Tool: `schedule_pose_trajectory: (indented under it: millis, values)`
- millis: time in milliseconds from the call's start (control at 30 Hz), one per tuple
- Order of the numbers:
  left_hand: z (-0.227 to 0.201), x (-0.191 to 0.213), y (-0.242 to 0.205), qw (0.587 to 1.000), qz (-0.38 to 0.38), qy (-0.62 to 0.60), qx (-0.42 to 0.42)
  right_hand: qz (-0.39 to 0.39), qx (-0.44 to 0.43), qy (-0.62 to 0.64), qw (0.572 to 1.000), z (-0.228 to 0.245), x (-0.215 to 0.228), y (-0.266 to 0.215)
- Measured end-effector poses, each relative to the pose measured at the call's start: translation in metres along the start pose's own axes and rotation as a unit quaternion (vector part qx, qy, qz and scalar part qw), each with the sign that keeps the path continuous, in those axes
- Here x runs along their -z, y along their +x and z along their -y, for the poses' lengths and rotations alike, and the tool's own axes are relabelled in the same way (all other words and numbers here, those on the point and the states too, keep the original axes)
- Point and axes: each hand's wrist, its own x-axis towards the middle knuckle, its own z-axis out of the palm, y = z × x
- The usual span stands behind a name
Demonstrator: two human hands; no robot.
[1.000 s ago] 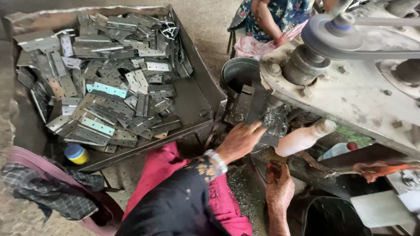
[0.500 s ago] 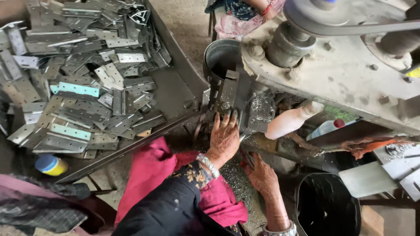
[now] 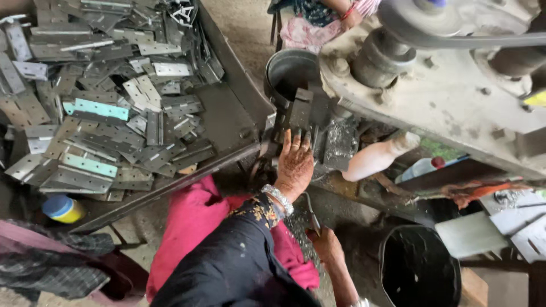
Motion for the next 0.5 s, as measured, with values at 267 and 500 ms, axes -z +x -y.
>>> schedule_pose_trajectory:
  millis: [267,500]
  values:
    - [-0.004,-0.006,0.024,0.999,0.01,-0.023,0.029,-0.061,0.049,0.02,0.997,0.013,0.004,-0.011]
    - [0.007,0.002,0.034,0.999,0.044,0.013,0.013,-0.027,0.046,0.016,0.998,0.02,0.031,0.004]
